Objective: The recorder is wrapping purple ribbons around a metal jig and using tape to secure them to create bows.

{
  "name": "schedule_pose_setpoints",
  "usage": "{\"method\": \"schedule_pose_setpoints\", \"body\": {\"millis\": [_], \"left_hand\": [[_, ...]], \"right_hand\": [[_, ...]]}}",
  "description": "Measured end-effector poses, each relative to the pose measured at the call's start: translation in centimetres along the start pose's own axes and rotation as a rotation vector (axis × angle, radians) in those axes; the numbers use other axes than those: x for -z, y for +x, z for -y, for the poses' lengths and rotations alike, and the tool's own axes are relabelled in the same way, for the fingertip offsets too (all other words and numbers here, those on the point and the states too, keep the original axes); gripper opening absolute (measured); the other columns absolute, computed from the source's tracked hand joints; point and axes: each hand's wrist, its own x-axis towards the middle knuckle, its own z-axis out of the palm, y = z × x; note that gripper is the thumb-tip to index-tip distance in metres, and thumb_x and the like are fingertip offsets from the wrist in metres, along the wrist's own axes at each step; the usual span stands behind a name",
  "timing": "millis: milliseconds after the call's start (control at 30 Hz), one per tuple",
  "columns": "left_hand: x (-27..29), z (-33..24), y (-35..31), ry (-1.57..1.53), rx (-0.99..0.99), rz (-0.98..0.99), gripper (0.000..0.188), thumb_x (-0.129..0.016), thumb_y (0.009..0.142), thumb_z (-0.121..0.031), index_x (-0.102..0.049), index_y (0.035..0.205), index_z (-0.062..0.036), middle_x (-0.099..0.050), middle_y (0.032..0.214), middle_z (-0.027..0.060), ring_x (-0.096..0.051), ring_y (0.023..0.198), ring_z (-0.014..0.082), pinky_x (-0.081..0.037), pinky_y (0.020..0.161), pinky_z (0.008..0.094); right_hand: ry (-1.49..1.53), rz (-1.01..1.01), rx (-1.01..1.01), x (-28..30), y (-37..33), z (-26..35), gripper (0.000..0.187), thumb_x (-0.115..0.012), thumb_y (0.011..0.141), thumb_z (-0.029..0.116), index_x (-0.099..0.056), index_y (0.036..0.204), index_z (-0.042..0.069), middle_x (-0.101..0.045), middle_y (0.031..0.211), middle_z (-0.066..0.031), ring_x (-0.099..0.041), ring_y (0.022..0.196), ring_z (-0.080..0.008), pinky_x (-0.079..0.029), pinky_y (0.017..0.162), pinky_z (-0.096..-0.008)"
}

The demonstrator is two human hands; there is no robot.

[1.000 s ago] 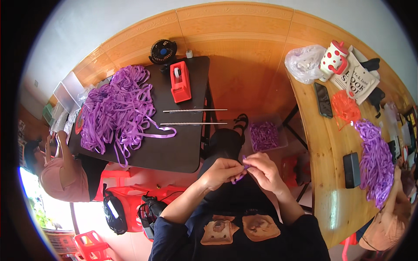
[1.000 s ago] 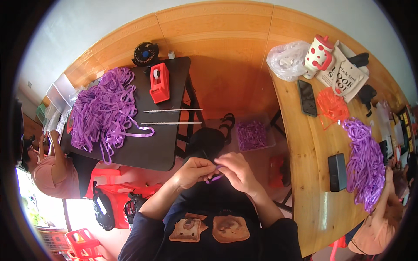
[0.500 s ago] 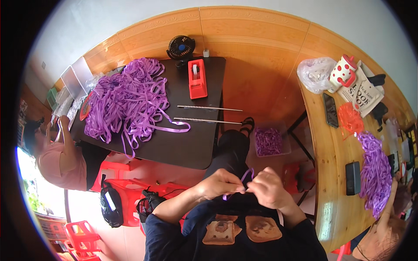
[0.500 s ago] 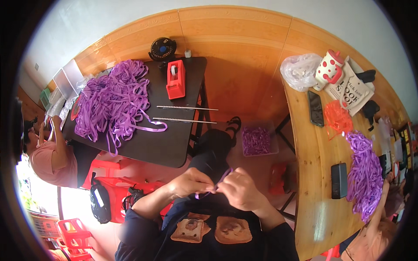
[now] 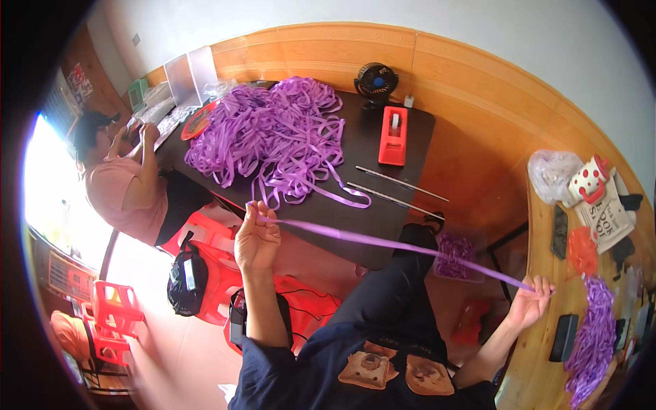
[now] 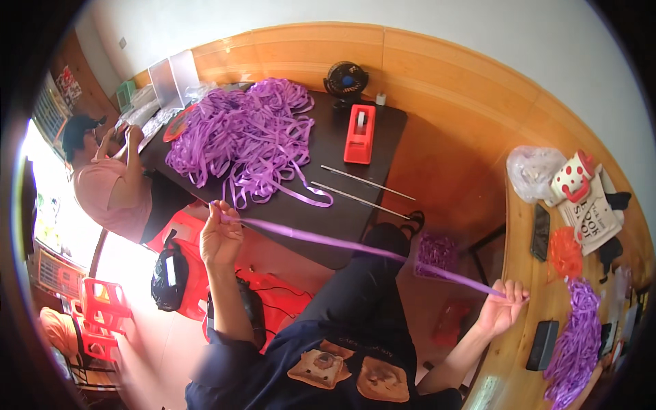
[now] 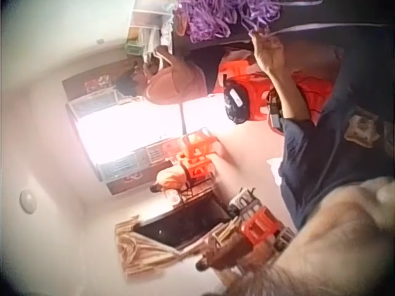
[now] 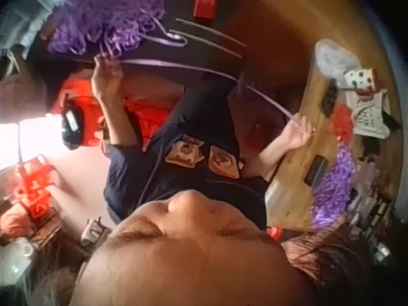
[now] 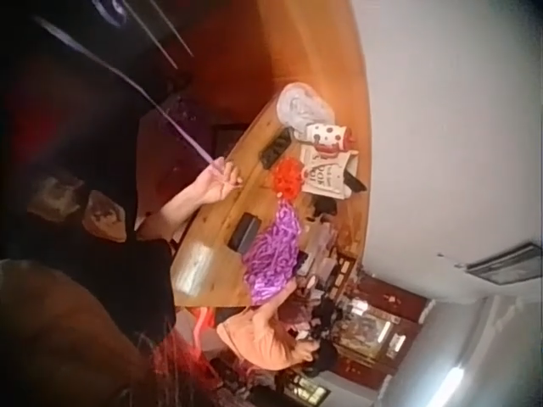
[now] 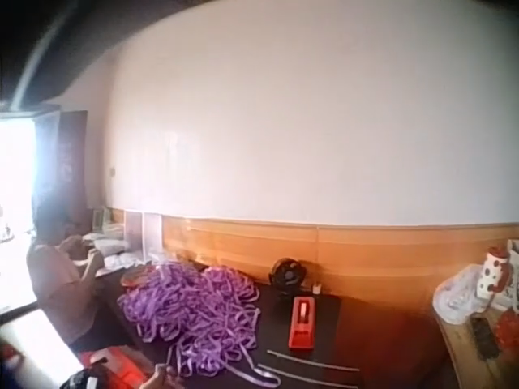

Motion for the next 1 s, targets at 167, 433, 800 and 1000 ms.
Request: {"method": "schedule_pose_setpoints", "body": {"millis": [167,433,800,1000], "left_hand": [[4.2,0.0,0.0,-0.109,0.042,-0.059,0.013,-0.055,0.095,-0.017,-0.063,0.095,-0.0069,-0.067,0.09,0.0016,-0.06,0.076,0.0122,-0.045,0.059,0.0241],[4.0,0.8,-0.4,-0.144,0.009,-0.037,0.011,-0.056,0.094,-0.017,-0.061,0.089,-0.0079,-0.062,0.087,0.0021,-0.055,0.081,0.0156,-0.041,0.058,0.0234],[3.0,1.7,-0.5,-0.235,-0.052,-0.007,0.007,-0.057,0.093,-0.012,-0.059,0.092,-0.005,-0.056,0.084,0.003,-0.047,0.076,0.0136,-0.037,0.054,0.0215],[3.7,1.4,-0.1,-0.094,-0.044,-0.094,0.005,-0.059,0.09,-0.008,-0.06,0.094,-0.005,-0.056,0.083,0.0024,-0.047,0.071,0.0114,-0.035,0.051,0.0194]], "right_hand": [[-0.008,0.04,0.043,0.8,-0.4,-0.1,0.002,-0.054,0.093,0.008,-0.054,0.091,0.007,-0.041,0.077,0.0015,-0.041,0.072,-0.0119,-0.033,0.076,-0.0297],[0.007,-0.019,0.044,0.3,-0.5,-0.4,0.005,-0.053,0.094,0.01,-0.052,0.092,0.006,-0.042,0.084,-0.0002,-0.043,0.081,-0.0134,-0.034,0.079,-0.0304],[-0.007,-0.043,0.018,1.3,-0.7,-0.1,0.007,-0.052,0.095,0.012,-0.051,0.092,0.006,-0.043,0.086,-0.0007,-0.043,0.082,-0.0133,-0.034,0.078,-0.0294],[-0.001,-0.06,0.021,1.6,-0.9,0.4,0.008,-0.052,0.095,0.013,-0.052,0.092,0.006,-0.044,0.087,-0.0008,-0.044,0.082,-0.0132,-0.034,0.077,-0.0289]]}}
